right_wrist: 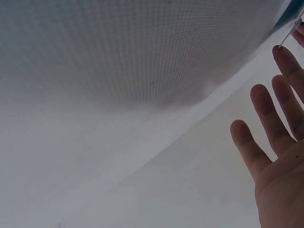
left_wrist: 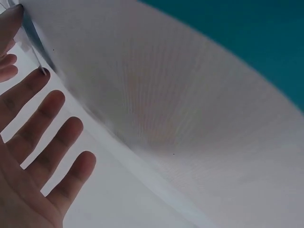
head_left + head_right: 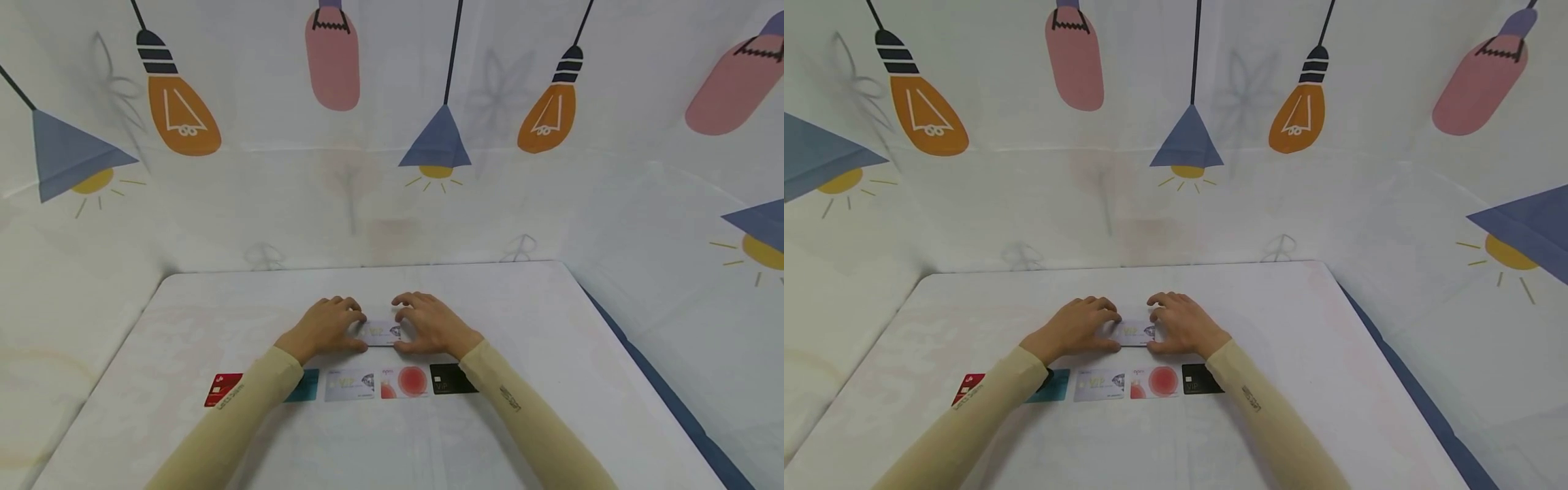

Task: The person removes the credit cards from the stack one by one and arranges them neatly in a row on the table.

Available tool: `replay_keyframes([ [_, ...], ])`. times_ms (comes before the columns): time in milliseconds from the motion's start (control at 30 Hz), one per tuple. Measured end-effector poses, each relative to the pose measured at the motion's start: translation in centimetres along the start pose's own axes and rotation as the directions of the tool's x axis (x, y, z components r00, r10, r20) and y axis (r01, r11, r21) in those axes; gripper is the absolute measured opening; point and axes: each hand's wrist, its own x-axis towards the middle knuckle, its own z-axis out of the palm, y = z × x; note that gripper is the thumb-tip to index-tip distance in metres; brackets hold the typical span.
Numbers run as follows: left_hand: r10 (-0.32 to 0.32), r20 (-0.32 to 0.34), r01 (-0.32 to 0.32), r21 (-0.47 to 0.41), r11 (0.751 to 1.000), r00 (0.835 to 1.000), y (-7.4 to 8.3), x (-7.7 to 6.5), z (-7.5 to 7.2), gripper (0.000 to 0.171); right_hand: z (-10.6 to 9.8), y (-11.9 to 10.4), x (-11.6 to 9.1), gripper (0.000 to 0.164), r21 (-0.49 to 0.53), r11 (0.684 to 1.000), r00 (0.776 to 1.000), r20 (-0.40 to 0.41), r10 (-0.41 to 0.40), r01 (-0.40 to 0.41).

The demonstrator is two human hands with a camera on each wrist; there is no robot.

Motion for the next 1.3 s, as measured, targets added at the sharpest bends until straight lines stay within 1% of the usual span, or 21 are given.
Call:
replay_keyframes([
  [167,0.038,-0.057,-0.038,-0.001,0.999,0.998,0.5,-0.2,0.0,0.059,-0.3,0.3,-0.9,0.045,-0.002,1.000,0.999,-0.032,-0.011,0.011],
  [333,0.100,-0.136,-0.099,0.012,0.995,0.986,1.1,-0.2,0.1,0.056,-0.5,0.8,-2.0,0.042,-0.011,1.000,0.998,-0.067,-0.022,0.022],
  [533,0.137,-0.179,-0.136,0.021,0.991,0.974,2.4,-0.1,0.1,0.054,-0.8,1.5,-3.4,0.042,-0.010,0.999,0.996,-0.083,-0.045,0.045],
  [667,0.142,-0.187,-0.137,0.041,0.990,0.972,3.3,0.3,0.4,0.053,-1.1,1.8,-4.2,0.043,0.002,0.998,0.994,-0.094,-0.055,0.055],
  [800,0.130,-0.173,-0.124,0.050,0.991,0.976,4.5,0.6,0.6,0.053,-1.4,2.3,-5.2,0.043,0.002,0.997,0.991,-0.114,-0.074,0.074],
  [900,0.099,-0.151,-0.091,0.058,0.994,0.984,5.7,0.6,0.6,0.054,-1.6,2.7,-5.9,0.044,-0.005,0.997,0.989,-0.122,-0.083,0.083],
  [1000,0.074,-0.151,-0.063,0.077,0.995,0.986,6.9,0.6,0.5,0.056,-2.1,2.9,-6.6,0.044,-0.004,0.997,0.989,-0.125,-0.083,0.083],
  [1100,0.075,-0.167,-0.060,0.093,0.994,0.983,7.9,0.8,0.3,0.056,-2.6,3.2,-7.4,0.043,0.014,0.997,0.988,-0.132,-0.074,0.076],
  [1300,0.103,-0.214,-0.091,0.067,0.994,0.971,9.0,1.5,0.3,0.056,-3.0,3.9,-9.1,0.041,0.038,0.998,0.986,-0.162,-0.038,0.045],
])
